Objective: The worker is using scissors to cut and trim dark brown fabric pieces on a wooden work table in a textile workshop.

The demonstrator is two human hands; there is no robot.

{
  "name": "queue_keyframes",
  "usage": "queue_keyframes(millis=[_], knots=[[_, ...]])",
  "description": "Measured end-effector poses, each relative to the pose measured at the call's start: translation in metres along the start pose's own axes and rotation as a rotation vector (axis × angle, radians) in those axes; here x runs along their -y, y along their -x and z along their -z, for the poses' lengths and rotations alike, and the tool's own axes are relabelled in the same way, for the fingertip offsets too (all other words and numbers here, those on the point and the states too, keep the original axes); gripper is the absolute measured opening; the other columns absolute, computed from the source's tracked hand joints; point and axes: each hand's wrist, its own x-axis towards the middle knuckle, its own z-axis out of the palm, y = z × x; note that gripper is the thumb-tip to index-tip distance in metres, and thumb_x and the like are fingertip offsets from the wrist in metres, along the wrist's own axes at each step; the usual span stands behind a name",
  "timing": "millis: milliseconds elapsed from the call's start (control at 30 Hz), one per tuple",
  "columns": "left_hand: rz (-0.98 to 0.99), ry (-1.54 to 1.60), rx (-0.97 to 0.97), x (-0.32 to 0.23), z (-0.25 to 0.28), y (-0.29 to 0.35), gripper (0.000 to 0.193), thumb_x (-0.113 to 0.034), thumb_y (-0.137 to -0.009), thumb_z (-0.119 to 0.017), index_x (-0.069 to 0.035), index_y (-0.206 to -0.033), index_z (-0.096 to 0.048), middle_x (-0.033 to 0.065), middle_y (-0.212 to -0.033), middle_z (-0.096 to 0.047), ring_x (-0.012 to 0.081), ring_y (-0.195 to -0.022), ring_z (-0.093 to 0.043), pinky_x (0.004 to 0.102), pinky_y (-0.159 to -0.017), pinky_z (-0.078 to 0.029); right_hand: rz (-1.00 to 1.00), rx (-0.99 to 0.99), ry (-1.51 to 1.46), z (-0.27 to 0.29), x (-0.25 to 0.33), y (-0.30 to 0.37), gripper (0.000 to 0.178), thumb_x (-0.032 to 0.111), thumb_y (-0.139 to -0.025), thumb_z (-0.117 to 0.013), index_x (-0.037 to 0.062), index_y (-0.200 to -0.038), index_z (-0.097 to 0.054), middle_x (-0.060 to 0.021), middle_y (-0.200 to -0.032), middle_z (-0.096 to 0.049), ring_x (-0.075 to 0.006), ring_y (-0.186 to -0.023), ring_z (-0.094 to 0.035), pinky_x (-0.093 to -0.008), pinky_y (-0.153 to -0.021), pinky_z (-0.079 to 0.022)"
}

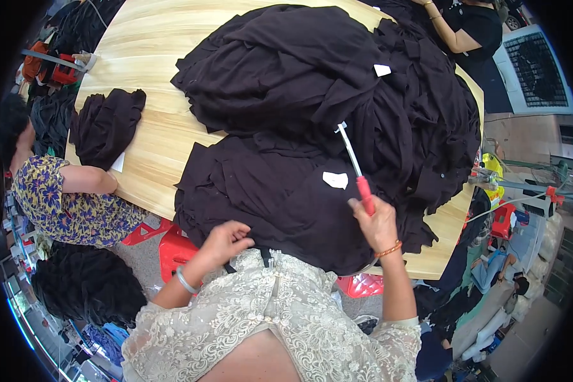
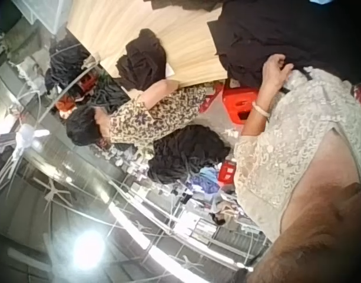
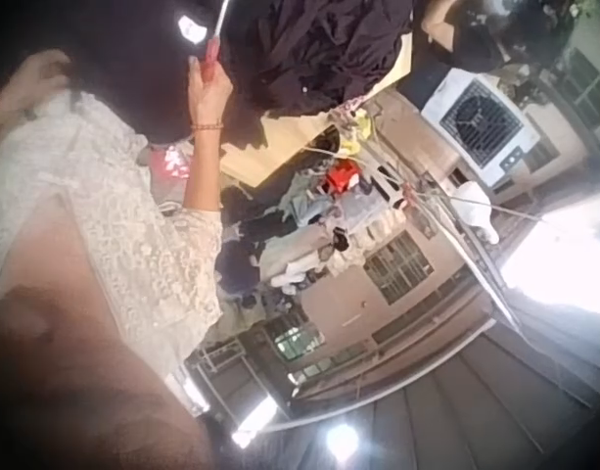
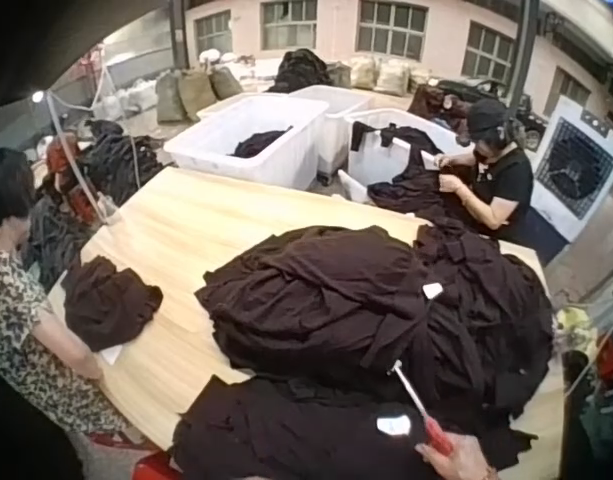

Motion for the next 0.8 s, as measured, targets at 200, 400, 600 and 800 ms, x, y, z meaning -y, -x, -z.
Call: queue_keyframes(millis=[200, 400, 600, 800], knots=[[0.125, -0.02, 0.092, 0.02, -0.019, 0.002, 0.01, -0.006, -0.084, -0.065, 0.001, -0.091, -0.06, -0.0014, -0.074, -0.059, 0.0027, -0.064, -0.049, 0.022, -0.054, -0.04, 0.138, 0.02, 0.306, -0.057, -0.011, 0.026, 0.052, 0.019, -0.07, -0.08, -0.0003, -0.11, -0.053, -0.0236, -0.101, -0.06, -0.042, -0.098, -0.059, -0.0456, -0.083, -0.048], [-0.092, 0.431, -0.114, -0.015, 0.021, -0.005, 0.01, 0.004, -0.086, -0.059, -0.004, -0.087, -0.052, -0.0058, -0.075, -0.049, -0.0005, -0.065, -0.043, 0.0172, -0.055, -0.035, 0.184, -0.057, -0.086, -0.011, 0.001, 0.017, 0.013, 0.005, -0.076, -0.072, -0.0006, -0.08, -0.061, -0.0139, -0.072, -0.06, -0.0271, -0.067, -0.062, -0.0338, -0.064, -0.048], [-0.457, 0.508, -0.344, -0.093, 0.04, -0.049, 0.007, 0.0, -0.086, -0.062, -0.002, -0.089, -0.056, -0.0032, -0.08, -0.053, 0.0019, -0.071, -0.046, 0.0178, -0.064, -0.039, 0.347, -0.311, -0.172, 0.032, 0.015, 0.002, 0.01, 0.006, -0.083, -0.068, 0.001, -0.082, -0.059, 0.0005, -0.064, -0.052, -0.0073, -0.057, -0.046, -0.0237, -0.055, -0.039], [-0.462, 0.249, -0.478, -0.13, 0.036, -0.118, 0.015, -0.009, -0.083, -0.068, -0.001, -0.09, -0.057, 0.0052, -0.078, -0.058, 0.0116, -0.069, -0.056, 0.0246, -0.065, -0.046, 0.28, -0.511, -0.098, 0.049, 0.01, -0.018, 0.019, 0.013, -0.087, -0.068, -0.0025, -0.098, -0.065, 0.0037, -0.071, -0.055, -0.0037, -0.063, -0.045, -0.0212, -0.058, -0.039]])
